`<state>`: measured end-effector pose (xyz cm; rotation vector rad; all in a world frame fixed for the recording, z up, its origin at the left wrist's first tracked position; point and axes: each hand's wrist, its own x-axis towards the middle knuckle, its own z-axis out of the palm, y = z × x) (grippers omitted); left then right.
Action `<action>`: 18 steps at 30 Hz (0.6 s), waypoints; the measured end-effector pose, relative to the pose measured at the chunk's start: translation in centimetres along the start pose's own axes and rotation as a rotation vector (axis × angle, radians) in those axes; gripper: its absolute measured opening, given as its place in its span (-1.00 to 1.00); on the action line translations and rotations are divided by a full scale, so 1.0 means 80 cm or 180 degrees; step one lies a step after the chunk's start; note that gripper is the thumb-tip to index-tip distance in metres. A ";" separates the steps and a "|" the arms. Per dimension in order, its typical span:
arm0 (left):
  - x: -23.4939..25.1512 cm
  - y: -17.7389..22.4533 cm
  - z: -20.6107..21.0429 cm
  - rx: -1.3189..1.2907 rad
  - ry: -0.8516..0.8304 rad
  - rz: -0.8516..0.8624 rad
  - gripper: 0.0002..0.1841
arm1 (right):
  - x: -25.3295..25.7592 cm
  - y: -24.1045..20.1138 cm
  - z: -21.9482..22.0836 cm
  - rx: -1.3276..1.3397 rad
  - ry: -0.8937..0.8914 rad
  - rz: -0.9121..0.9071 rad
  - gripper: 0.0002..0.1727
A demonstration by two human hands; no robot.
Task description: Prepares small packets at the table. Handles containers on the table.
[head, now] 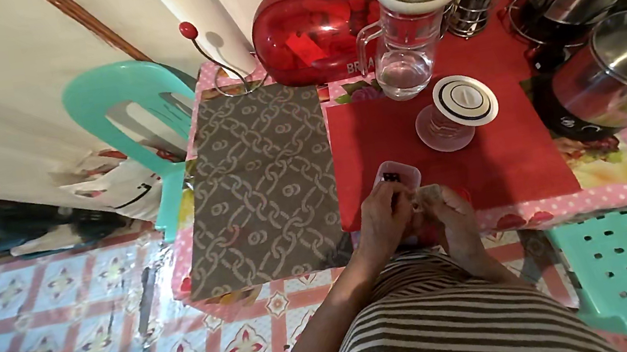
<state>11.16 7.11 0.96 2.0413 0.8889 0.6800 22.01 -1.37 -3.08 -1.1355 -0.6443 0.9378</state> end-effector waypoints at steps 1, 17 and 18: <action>0.000 0.000 -0.003 -0.0077 -0.0035 -0.0064 -0.79 | 0.001 -0.001 0.001 0.0015 -0.0016 -0.0003 -0.76; -0.003 0.011 -0.007 0.0724 0.0070 0.0368 -0.83 | -0.001 -0.014 0.021 -0.1061 0.0186 0.0304 -0.71; -0.002 0.011 -0.008 0.0675 0.0043 0.0339 -0.83 | -0.001 -0.015 0.023 -0.1069 0.0205 0.0312 -0.72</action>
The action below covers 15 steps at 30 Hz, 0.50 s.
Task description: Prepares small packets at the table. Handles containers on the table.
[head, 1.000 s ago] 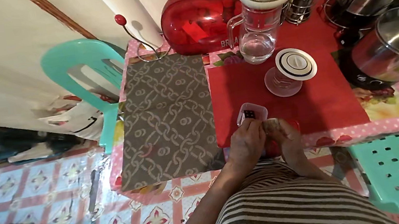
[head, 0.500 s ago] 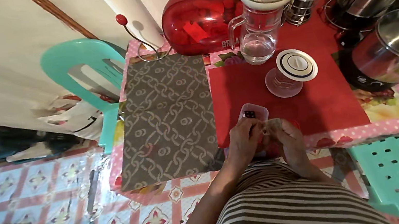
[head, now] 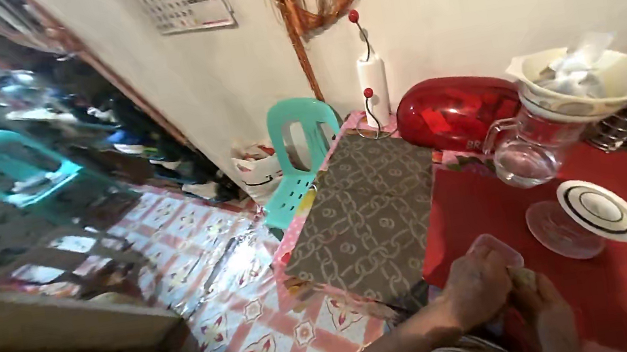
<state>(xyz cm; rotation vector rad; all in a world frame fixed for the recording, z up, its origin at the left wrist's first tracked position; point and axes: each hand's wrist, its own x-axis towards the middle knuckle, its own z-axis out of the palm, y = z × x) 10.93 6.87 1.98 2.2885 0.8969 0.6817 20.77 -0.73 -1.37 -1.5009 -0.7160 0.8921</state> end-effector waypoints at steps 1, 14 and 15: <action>0.001 0.000 0.000 -0.0067 0.0005 -0.0018 -0.83 | 0.000 0.002 0.000 0.0023 -0.0003 -0.0044 -0.72; 0.014 -0.017 0.022 -0.3255 -0.0103 -0.1826 -0.81 | 0.012 0.003 -0.001 -0.2381 0.0186 -0.2031 -0.69; 0.014 -0.020 0.027 -0.3641 0.0015 -0.1986 -0.78 | 0.015 0.003 0.000 -0.2720 0.0213 -0.2314 -0.68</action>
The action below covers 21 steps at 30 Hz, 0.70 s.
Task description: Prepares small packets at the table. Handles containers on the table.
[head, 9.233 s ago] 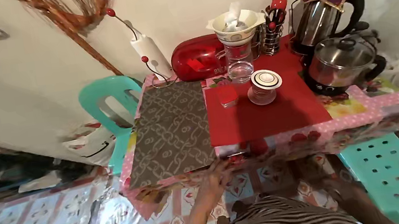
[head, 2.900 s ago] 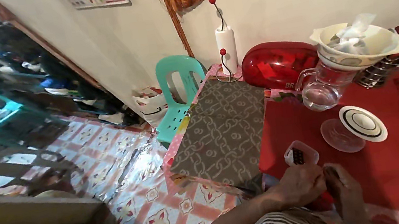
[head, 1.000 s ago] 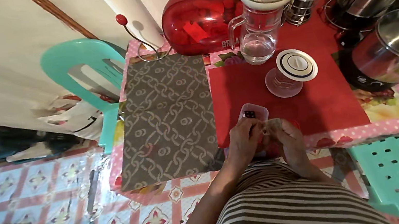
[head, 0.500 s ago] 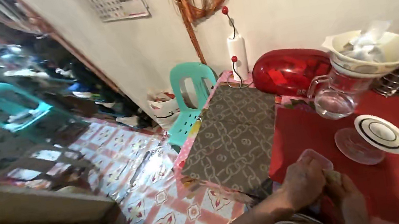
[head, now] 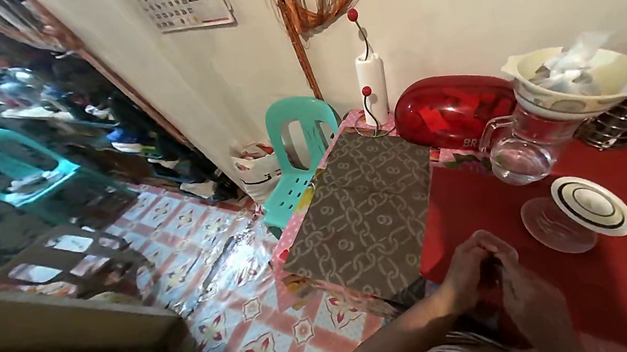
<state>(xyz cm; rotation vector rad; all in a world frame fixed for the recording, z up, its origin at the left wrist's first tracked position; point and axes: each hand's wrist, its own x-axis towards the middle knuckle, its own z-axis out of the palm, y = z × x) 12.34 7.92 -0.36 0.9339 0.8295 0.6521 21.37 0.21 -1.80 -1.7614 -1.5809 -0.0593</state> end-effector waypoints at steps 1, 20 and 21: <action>0.002 -0.004 -0.001 -0.0297 0.0010 -0.0029 -0.73 | 0.002 0.002 0.002 -0.0234 0.0056 -0.0207 -0.67; 0.002 -0.001 0.002 -0.0823 -0.0036 -0.0309 -0.75 | 0.016 0.024 -0.016 0.1198 -0.0156 0.0541 -0.73; 0.002 0.000 0.003 -0.0808 -0.0007 -0.0359 -0.75 | 0.016 0.025 -0.017 0.1508 -0.0258 0.0847 -0.72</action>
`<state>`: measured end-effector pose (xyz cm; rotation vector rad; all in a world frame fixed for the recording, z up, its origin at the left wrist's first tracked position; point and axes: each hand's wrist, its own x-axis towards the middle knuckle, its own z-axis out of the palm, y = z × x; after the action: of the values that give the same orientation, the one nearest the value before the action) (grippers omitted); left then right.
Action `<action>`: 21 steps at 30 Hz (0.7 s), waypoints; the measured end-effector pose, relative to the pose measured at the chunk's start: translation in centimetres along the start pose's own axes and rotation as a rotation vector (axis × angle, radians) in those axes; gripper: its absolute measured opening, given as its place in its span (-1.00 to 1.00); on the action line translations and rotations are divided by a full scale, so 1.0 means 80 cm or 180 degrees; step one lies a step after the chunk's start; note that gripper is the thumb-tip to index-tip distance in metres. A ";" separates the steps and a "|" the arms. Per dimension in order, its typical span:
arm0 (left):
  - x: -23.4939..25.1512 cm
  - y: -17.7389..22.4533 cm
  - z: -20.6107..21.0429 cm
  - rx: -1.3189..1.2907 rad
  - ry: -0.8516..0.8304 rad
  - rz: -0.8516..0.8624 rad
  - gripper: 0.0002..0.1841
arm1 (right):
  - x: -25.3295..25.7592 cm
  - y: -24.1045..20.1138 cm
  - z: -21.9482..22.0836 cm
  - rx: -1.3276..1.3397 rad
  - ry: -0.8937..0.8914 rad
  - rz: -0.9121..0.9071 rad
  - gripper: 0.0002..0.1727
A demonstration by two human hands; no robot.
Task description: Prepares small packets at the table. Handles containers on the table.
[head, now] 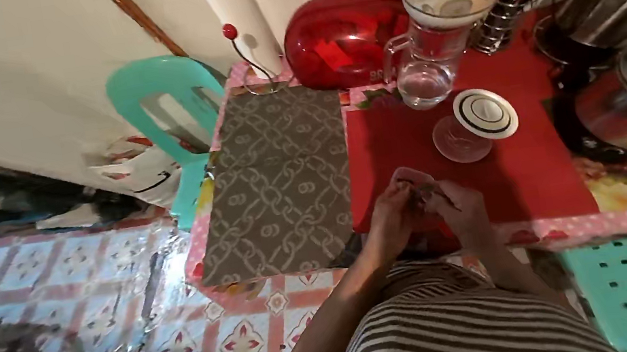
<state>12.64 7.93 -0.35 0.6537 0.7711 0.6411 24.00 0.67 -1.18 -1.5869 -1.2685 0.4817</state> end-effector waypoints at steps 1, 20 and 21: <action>0.000 0.001 0.001 0.0020 0.0036 -0.0046 -0.76 | 0.001 0.000 -0.001 0.0297 -0.0063 0.0303 -0.72; -0.005 0.005 -0.003 0.0030 -0.0069 0.0009 -0.66 | 0.003 -0.008 0.004 0.0970 0.0083 0.0876 -0.79; -0.007 0.004 -0.005 0.0092 -0.0120 0.0073 -0.66 | 0.004 -0.008 0.003 0.1165 0.0103 0.1057 -0.83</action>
<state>11.94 7.86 -0.09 0.7000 0.7399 0.6380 23.65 1.04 -0.61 -1.4840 -0.8337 0.8422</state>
